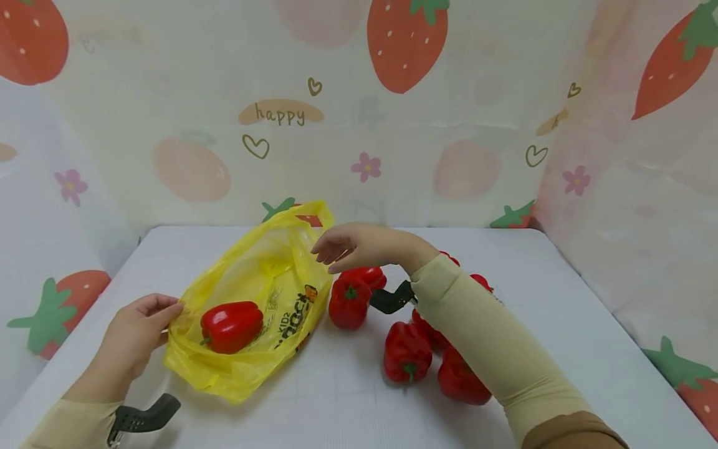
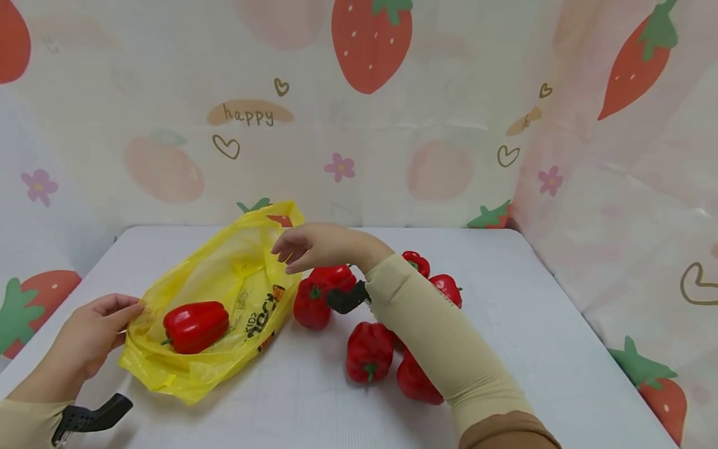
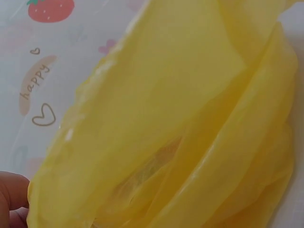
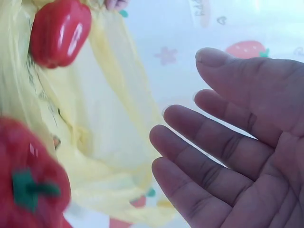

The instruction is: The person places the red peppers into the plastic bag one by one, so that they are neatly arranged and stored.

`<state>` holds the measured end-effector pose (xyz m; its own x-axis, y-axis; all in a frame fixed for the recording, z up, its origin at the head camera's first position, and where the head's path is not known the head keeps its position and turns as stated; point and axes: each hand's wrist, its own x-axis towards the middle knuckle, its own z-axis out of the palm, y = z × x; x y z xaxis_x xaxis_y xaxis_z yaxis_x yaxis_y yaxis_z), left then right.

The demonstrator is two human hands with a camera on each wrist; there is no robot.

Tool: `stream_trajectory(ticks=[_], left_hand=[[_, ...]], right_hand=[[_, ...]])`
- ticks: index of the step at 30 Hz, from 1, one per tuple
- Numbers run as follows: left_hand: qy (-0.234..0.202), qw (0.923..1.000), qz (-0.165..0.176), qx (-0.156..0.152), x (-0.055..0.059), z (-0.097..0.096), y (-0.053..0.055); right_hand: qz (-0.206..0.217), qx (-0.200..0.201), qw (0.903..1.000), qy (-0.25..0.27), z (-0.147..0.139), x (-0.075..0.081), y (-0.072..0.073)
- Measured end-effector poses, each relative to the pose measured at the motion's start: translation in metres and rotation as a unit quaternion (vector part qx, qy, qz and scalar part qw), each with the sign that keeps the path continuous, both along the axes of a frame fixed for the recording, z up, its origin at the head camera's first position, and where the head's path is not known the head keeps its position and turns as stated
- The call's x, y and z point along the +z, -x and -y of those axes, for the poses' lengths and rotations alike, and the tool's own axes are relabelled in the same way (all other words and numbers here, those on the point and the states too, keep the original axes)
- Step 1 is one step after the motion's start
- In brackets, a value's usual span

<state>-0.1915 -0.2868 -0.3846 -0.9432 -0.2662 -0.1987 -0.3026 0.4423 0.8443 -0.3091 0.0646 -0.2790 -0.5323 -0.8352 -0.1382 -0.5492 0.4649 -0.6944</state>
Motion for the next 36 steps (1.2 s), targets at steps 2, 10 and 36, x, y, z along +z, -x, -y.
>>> stream_trajectory(ticks=[2,10,36], left_hand=[[-0.002,1.0000,0.005,0.001,0.000,0.000,0.000],[-0.004,0.9999,0.010,-0.009,-0.001,0.002,0.001],[0.005,1.0000,0.007,-0.004,0.000,-0.002,0.002]], right_hand=[[0.006,-0.014,0.9999,0.000,-0.011,0.002,0.000],[-0.002,-0.042,0.9990,0.014,-0.048,0.007,-0.002],[-0.003,-0.171,0.9847,0.036,-0.181,-0.018,-0.017]])
